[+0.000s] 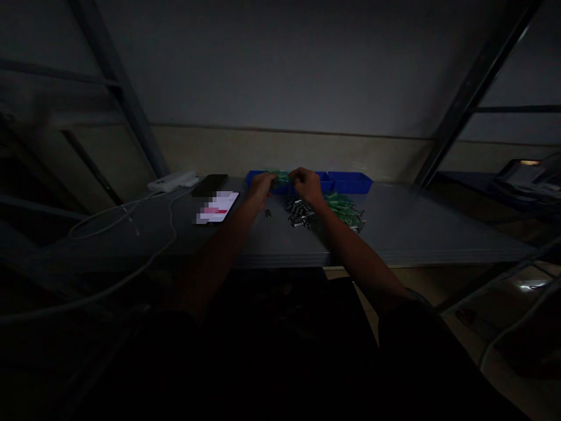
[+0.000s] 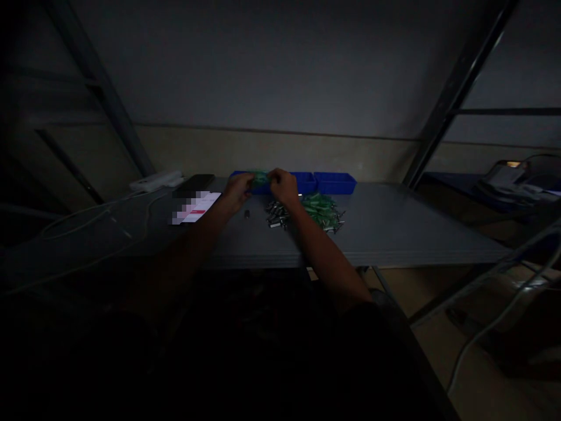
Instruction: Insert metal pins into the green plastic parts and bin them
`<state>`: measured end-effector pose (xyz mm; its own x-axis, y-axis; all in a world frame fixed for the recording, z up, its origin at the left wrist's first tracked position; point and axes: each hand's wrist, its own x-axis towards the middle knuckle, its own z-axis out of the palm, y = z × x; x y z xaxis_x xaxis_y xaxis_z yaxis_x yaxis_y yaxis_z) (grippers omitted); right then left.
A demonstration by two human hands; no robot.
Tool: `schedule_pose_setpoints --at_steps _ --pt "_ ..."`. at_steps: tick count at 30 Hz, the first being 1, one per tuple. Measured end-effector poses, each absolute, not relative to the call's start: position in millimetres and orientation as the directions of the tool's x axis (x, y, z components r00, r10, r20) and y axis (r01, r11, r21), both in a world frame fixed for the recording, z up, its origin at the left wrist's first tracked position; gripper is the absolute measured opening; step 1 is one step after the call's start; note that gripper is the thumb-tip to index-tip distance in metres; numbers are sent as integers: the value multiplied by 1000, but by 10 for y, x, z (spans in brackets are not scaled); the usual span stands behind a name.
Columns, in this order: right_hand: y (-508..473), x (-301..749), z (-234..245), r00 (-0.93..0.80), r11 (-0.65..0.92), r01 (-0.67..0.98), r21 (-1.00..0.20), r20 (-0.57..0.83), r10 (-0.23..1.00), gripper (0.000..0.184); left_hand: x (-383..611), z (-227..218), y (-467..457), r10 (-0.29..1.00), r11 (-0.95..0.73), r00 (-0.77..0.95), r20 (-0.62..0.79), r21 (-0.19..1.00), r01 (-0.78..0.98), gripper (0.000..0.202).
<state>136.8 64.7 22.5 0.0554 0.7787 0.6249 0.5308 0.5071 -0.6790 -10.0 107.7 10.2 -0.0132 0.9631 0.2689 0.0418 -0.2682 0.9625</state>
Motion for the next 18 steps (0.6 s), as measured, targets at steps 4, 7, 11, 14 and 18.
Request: schedule_pose_setpoints --at_steps 4,7,11,14,18 --pt "706 1375 195 44 460 574 -677 587 808 30 -90 141 983 959 -256 -116 258 966 34 20" --pt "722 1358 182 58 406 589 -699 538 841 22 -90 158 940 945 -297 -130 301 954 51 23" --pt "742 1348 188 124 314 494 -811 424 897 34 -69 145 951 910 -404 -68 409 912 75 18" --pt "776 1375 206 182 225 294 -929 286 941 54 -43 133 959 836 -545 17 548 827 141 14" --pt "773 1419 235 203 138 75 -988 150 968 55 -33 141 932 721 -686 130 681 674 273 13"
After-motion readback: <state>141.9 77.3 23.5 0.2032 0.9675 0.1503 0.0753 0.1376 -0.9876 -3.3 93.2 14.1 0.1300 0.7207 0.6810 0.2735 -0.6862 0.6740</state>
